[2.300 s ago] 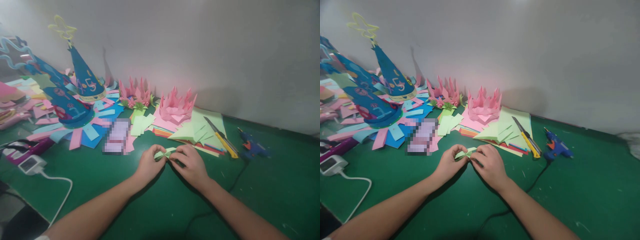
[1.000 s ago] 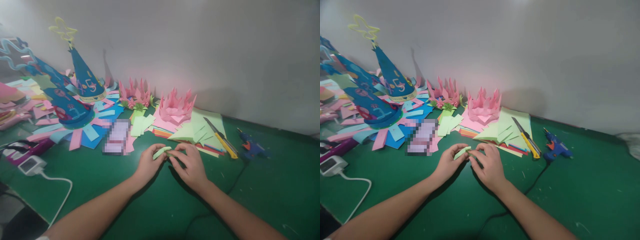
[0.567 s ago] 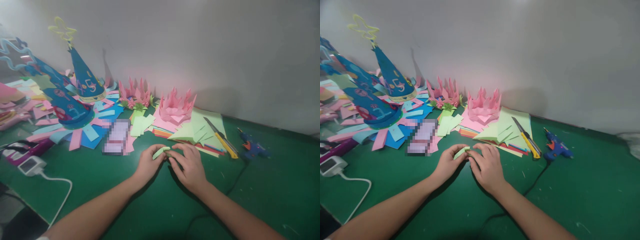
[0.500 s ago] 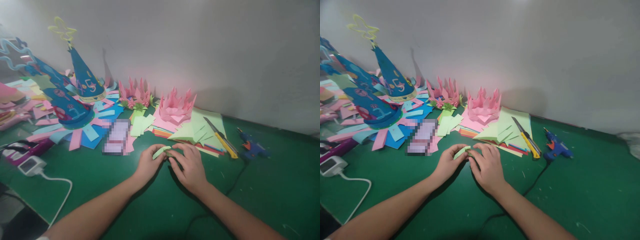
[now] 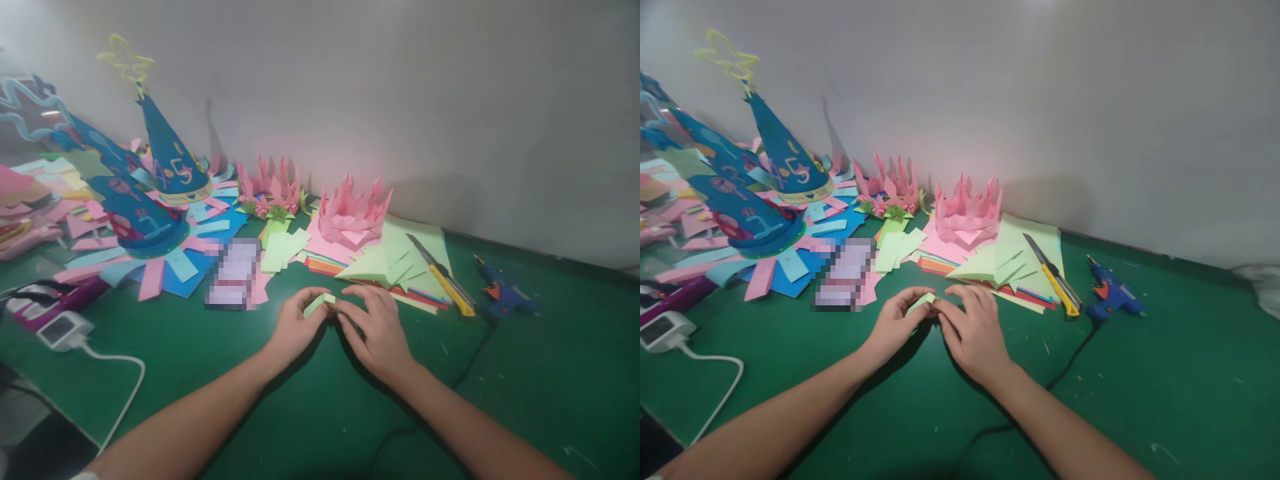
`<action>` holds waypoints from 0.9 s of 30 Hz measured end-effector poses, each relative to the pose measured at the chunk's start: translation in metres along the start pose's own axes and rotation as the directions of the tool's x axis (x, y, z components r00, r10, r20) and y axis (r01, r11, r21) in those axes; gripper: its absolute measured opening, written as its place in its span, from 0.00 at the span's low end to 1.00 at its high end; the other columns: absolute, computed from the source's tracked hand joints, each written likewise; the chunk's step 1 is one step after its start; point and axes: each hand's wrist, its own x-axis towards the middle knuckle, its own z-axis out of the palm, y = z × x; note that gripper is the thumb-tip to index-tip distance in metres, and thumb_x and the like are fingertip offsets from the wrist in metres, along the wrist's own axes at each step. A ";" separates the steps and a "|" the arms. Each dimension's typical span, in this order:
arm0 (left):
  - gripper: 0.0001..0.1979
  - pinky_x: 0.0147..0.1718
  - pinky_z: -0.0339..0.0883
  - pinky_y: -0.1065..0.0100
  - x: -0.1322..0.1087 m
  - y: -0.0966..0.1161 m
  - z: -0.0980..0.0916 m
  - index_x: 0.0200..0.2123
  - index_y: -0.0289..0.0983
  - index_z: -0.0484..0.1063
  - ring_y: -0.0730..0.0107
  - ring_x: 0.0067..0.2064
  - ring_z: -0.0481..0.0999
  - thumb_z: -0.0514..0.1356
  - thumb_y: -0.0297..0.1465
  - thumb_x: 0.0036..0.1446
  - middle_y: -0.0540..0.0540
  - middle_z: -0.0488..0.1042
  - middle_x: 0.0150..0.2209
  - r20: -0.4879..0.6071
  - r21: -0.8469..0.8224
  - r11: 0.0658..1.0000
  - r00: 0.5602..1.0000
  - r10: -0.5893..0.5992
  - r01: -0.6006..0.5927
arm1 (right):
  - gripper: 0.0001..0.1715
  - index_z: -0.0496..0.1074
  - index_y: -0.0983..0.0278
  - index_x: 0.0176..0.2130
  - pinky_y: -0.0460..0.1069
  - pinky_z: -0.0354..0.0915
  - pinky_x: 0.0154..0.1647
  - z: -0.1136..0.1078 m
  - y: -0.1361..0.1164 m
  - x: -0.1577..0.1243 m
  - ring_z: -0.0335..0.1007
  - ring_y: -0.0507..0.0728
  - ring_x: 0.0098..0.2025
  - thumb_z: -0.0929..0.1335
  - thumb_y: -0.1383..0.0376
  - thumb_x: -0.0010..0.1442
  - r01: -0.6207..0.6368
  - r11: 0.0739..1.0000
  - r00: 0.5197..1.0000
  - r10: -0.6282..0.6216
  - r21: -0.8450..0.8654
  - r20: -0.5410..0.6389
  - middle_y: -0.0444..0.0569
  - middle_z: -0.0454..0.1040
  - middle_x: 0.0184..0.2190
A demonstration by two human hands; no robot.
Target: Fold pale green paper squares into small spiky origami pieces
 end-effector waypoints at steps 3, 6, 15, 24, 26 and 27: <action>0.12 0.39 0.70 0.66 0.000 0.003 0.000 0.37 0.33 0.72 0.71 0.35 0.74 0.62 0.34 0.50 0.45 0.74 0.37 0.000 -0.055 0.998 1.000 -0.026 0.026 | 0.16 0.73 0.58 0.45 0.59 0.58 0.48 0.000 0.001 -0.001 0.61 0.61 0.48 0.62 0.68 0.60 -0.004 0.999 1.000 0.003 0.052 0.006 0.52 0.68 0.44; 0.13 0.38 0.70 0.68 0.000 0.003 -0.001 0.37 0.33 0.72 0.73 0.33 0.73 0.63 0.36 0.50 0.46 0.74 0.36 -0.009 -0.051 0.998 0.999 -0.031 0.030 | 0.16 0.73 0.57 0.45 0.60 0.57 0.48 -0.002 -0.001 0.000 0.61 0.62 0.47 0.62 0.69 0.59 0.039 0.999 0.999 -0.039 -0.022 0.001 0.52 0.68 0.45; 0.16 0.35 0.69 0.69 0.001 0.002 -0.001 0.37 0.33 0.71 0.74 0.29 0.74 0.63 0.39 0.50 0.47 0.74 0.33 -0.008 -0.012 0.999 0.999 -0.034 0.034 | 0.17 0.63 0.62 0.47 0.58 0.62 0.48 0.004 0.002 -0.003 0.64 0.61 0.47 0.66 0.68 0.57 -0.048 0.984 0.992 0.068 0.172 -0.109 0.54 0.68 0.43; 0.06 0.33 0.64 0.72 -0.001 0.002 -0.003 0.31 0.35 0.69 0.73 0.32 0.70 0.62 0.29 0.47 0.49 0.71 0.30 0.048 0.153 0.986 0.997 0.065 -0.072 | 0.06 0.68 0.60 0.39 0.50 0.65 0.37 0.008 0.003 -0.001 0.68 0.56 0.37 0.64 0.68 0.60 -0.177 0.919 0.983 0.147 0.352 0.111 0.47 0.72 0.35; 0.05 0.33 0.63 0.73 -0.002 0.003 -0.003 0.30 0.35 0.68 0.73 0.32 0.69 0.61 0.27 0.47 0.50 0.70 0.29 0.062 0.154 0.984 0.995 0.081 -0.090 | 0.06 0.68 0.61 0.39 0.49 0.64 0.37 0.008 0.003 -0.003 0.68 0.56 0.36 0.65 0.69 0.59 -0.159 0.923 0.986 0.131 0.350 0.102 0.47 0.73 0.34; 0.04 0.33 0.62 0.73 -0.003 0.003 -0.002 0.30 0.35 0.67 0.74 0.32 0.68 0.60 0.27 0.48 0.50 0.69 0.29 0.066 0.143 0.985 0.994 0.084 -0.093 | 0.06 0.69 0.61 0.39 0.49 0.64 0.37 0.007 0.003 -0.003 0.69 0.56 0.36 0.65 0.69 0.59 -0.152 0.925 0.987 0.127 0.349 0.095 0.47 0.73 0.34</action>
